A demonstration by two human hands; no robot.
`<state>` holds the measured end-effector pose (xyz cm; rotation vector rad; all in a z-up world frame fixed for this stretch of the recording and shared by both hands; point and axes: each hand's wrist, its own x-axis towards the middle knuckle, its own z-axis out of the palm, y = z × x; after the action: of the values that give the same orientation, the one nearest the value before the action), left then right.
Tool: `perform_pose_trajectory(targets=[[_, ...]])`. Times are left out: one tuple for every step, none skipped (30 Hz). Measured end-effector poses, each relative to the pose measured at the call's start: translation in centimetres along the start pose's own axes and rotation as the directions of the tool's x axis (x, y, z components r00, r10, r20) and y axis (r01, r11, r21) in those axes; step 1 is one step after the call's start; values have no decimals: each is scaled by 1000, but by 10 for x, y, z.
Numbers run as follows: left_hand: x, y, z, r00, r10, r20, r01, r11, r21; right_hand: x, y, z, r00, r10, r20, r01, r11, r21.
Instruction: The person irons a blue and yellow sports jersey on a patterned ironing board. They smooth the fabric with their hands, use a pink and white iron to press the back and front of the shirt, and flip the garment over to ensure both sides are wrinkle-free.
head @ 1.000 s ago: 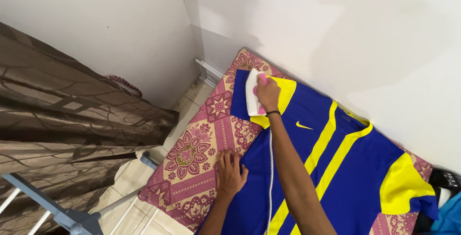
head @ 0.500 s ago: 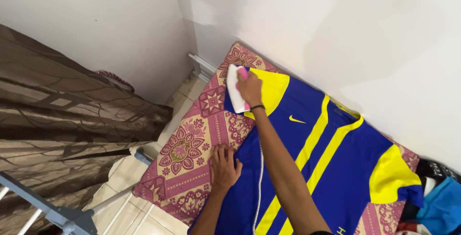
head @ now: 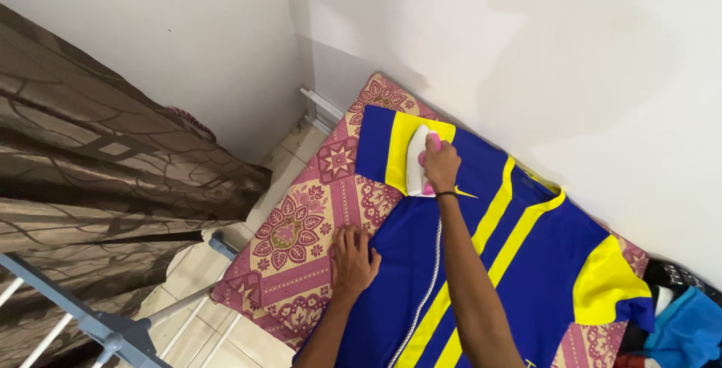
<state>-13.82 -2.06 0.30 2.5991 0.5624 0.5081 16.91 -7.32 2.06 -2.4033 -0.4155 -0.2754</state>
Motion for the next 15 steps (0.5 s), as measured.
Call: perform_pose_trajectory(targets=[[-1,1,0,1000,-3,1,3,1000,-3,-1,-3,1,988,125,91,-133,987,85],[-2,1,0,1000,0,1,0,1000,1,0,-9,1,952,238,193,-269,951,156],[-1,0,0,1000,4,-1,-4,1000,5,1,-19,3,894,333,299,-402,891,211],[-1,0,0,1000,8,-3,-8,1000,9,2,-30,6,888,329,321,-405,891,206],[-1,0,0,1000,6,2,-6,1000,3,3,-38,9,882,326,341,-407,891,201],[-2,0,0,1000,3,6,-3,1000,-2,2,-45,13,875,323,361,-410,890,197],[-1,0,0,1000,2,9,-2,1000,-8,0,-50,19,900,288,326,-359,916,182],[-1,-1,1,1000,3,5,-3,1000,-7,-2,-55,29,923,250,292,-306,938,164],[-1,-1,1,1000,5,2,-5,1000,-7,-5,-58,38,943,211,258,-254,956,144],[-1,-1,2,1000,6,-2,-6,1000,-7,-8,-60,48,959,160,235,-197,970,141],[-2,-1,3,1000,5,6,-5,1000,-1,-14,-63,56,971,110,212,-141,981,136],[-3,-2,4,1000,5,15,-5,1000,5,-20,-66,64,980,59,191,-85,988,130],[-2,-2,5,1000,6,22,-6,1000,11,-23,-73,70,971,79,226,-113,984,140],[-1,-3,6,1000,5,21,-6,1000,12,-27,-81,76,960,99,261,-141,979,149],[-2,-4,7,1000,4,23,-4,1000,13,-31,-89,80,948,119,297,-171,973,156]])
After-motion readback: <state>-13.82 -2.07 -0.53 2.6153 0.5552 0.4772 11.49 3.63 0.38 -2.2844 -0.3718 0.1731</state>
